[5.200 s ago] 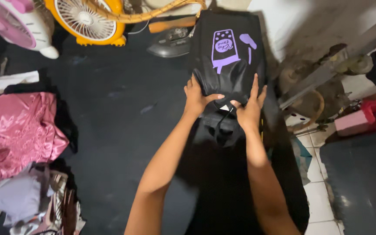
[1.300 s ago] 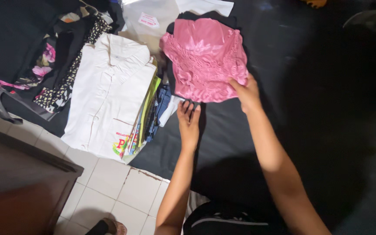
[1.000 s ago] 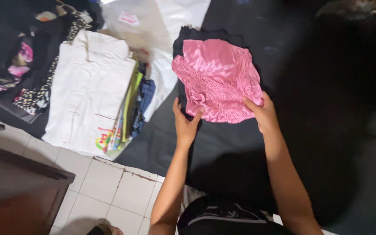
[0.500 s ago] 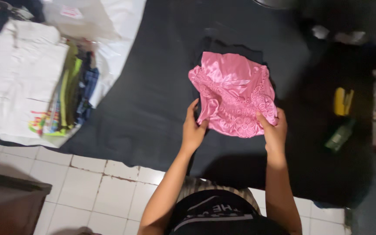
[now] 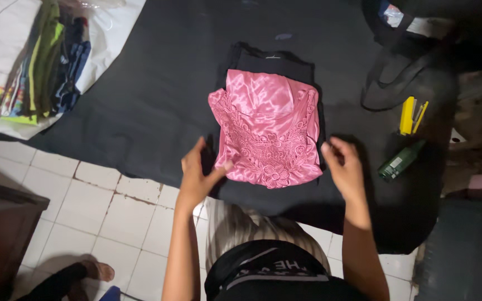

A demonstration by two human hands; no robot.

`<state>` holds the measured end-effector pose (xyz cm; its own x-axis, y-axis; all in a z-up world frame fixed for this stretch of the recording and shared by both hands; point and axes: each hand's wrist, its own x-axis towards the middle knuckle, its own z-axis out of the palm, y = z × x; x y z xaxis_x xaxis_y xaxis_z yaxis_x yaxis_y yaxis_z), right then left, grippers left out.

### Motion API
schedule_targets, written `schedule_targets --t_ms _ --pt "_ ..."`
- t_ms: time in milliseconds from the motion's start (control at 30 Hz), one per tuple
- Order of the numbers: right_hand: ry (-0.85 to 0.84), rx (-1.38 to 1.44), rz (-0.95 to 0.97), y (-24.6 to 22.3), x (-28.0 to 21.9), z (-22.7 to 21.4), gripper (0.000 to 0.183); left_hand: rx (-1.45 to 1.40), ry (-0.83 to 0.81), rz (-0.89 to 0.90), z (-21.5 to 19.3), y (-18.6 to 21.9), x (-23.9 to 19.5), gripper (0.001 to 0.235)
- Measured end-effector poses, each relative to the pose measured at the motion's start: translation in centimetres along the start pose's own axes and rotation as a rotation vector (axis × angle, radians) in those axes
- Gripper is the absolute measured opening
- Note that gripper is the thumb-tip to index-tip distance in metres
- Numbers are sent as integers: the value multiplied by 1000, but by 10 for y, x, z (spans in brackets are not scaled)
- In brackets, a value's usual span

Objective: The person packs a wrapped bundle of clothes into a black tote bag, labels it with a marker, and staples the label to the bundle. They then fold a pink garment and spray a stack of white shirts with a green bottle.

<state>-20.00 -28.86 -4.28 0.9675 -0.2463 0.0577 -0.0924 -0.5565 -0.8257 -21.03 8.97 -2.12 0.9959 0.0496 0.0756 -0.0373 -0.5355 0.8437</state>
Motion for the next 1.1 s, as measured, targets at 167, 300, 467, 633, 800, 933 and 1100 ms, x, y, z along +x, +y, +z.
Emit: schedule_targets --t_ms 167,300,467,633,800,933,1100 --pt "-108 364 167 -19 80 27 48 -160 89 48 27 -17 94 85" --pt "-173 267 248 -53 122 59 38 -268 -17 -84 55 -9 162 87" --pt "-393 752 266 -74 138 60 43 -661 -202 -231 60 -2 190 56" --pt "-417 913 208 -74 148 51 81 -908 -309 -107 54 -13 197 55" --pt "-334 959 -124 -68 158 51 97 -830 -179 -117 55 -19 215 87" --pt "-242 611 75 -49 168 55 78 -634 -216 -397 62 -23 230 92" --pt "-330 580 355 -35 200 54 49 -544 -214 -278 66 -13 249 90"
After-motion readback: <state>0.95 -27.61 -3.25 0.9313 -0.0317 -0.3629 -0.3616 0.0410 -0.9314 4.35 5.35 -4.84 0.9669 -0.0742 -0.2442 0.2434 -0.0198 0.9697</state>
